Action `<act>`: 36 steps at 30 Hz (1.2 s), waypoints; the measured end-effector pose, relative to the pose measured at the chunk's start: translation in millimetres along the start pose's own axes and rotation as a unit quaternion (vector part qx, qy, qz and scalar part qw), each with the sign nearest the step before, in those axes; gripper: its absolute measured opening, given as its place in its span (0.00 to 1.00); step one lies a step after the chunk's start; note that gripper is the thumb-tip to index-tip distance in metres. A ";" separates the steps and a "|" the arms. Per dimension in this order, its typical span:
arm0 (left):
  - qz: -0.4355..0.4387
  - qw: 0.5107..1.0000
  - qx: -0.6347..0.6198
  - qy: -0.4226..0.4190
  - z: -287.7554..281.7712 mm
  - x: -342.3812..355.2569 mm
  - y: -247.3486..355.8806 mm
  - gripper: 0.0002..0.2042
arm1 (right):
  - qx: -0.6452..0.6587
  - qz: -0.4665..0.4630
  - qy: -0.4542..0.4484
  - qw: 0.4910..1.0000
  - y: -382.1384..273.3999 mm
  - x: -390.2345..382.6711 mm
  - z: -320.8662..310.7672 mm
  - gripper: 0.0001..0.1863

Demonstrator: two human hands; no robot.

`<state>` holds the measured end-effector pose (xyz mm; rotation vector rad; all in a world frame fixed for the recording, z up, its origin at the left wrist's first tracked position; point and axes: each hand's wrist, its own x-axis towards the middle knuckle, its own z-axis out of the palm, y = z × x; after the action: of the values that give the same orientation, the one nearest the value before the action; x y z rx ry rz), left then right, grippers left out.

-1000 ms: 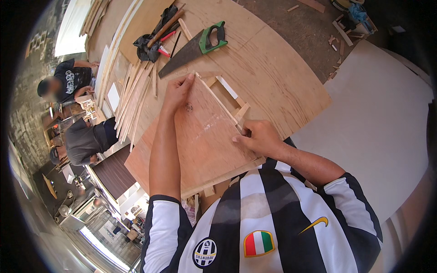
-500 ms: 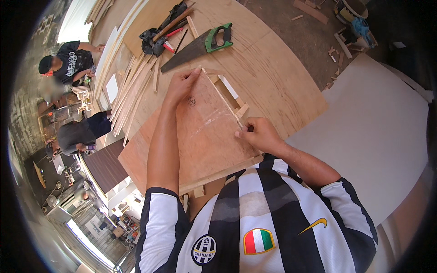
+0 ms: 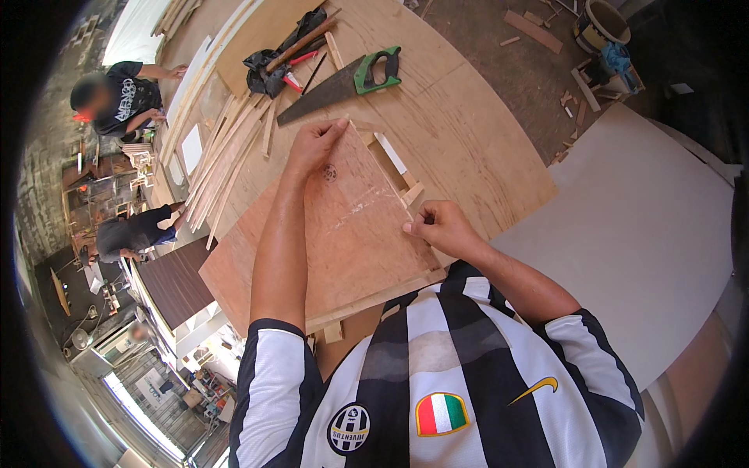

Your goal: The person assembles components of a wooden frame by positioning thin strips of wood against larger panels and using a saw to cut pieces to length.

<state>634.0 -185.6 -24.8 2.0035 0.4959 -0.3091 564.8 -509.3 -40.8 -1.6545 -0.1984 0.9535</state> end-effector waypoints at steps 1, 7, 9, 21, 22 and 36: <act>-0.007 1.000 -0.016 0.003 0.9 -0.5 1.4 0.22 | 0.005 -0.003 0.000 1.000 3.1 1.1 1.0 0.19; 0.000 1.000 0.005 -0.002 -0.3 -0.4 -0.1 0.23 | 0.007 0.013 -0.004 1.000 2.9 0.9 2.7 0.18; -0.008 1.000 0.030 -0.003 -3.3 0.2 0.9 0.22 | 0.013 0.014 -0.002 1.000 4.9 0.0 4.8 0.18; 0.070 0.885 0.262 0.379 -56.7 -131.7 -60.3 0.21 | -0.039 -0.048 0.035 0.997 -4.8 -6.9 4.1 0.16; 0.059 0.871 0.283 0.397 -73.3 -158.7 -91.2 0.21 | -0.047 -0.053 0.054 0.996 -9.0 -8.4 7.0 0.16; -0.189 0.732 0.163 0.634 -175.7 -499.2 -343.4 0.19 | -0.338 -0.235 0.171 0.895 -66.1 10.2 77.8 0.28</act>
<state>33.1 5.1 -3.3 2.1913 1.8111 0.9076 542.2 -424.0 11.6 -2.2307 -0.7168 0.2053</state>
